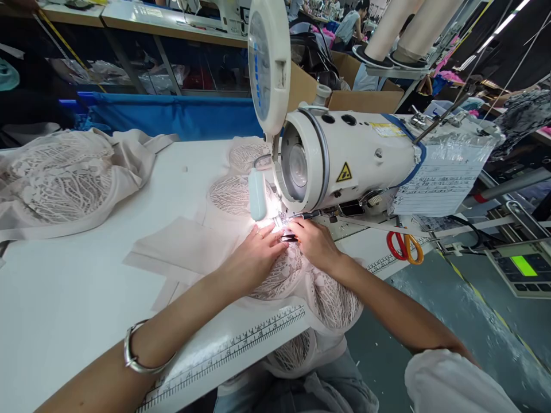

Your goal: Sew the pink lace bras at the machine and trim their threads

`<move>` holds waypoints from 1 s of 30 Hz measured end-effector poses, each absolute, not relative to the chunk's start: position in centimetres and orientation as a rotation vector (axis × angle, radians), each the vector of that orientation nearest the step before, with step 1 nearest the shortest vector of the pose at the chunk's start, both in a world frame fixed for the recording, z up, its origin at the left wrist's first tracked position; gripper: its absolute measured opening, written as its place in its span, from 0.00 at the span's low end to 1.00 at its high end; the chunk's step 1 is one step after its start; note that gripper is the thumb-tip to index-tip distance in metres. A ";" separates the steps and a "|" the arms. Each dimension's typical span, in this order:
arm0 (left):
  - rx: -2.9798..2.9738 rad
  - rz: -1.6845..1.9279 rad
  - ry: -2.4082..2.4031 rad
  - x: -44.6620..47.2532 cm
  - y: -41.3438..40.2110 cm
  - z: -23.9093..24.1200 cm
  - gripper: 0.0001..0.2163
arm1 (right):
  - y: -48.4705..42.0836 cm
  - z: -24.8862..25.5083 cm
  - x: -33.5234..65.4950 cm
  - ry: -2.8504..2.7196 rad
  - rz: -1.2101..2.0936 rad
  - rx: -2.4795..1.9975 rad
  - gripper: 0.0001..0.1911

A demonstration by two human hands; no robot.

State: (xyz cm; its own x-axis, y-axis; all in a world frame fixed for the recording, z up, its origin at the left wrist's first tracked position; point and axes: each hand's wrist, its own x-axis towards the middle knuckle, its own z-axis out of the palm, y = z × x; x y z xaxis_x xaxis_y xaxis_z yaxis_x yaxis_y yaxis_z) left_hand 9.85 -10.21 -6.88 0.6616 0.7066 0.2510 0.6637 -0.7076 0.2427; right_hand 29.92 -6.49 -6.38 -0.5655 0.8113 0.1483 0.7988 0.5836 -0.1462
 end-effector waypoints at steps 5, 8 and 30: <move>2.757 0.508 1.124 9.6 -10.0 -6.0 0.12 | -6.5 -5.4 29.9 -2.630 0.072 -1.361 0.18; 2.888 0.451 1.180 10.2 -10.4 -6.0 0.16 | -8.1 -4.8 30.8 -2.555 0.036 -1.377 0.17; 3.026 0.655 0.963 10.3 -10.4 -6.8 0.17 | -7.5 -4.4 33.3 -2.852 0.183 -1.448 0.37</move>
State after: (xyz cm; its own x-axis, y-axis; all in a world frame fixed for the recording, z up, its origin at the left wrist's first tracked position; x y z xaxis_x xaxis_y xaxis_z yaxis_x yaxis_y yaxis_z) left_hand 10.29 -10.42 -6.76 0.7424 0.5328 0.4062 0.5735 -0.8188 0.0257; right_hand 33.34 -7.54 -4.38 -0.5900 0.8003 -0.1069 0.8074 0.5854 -0.0737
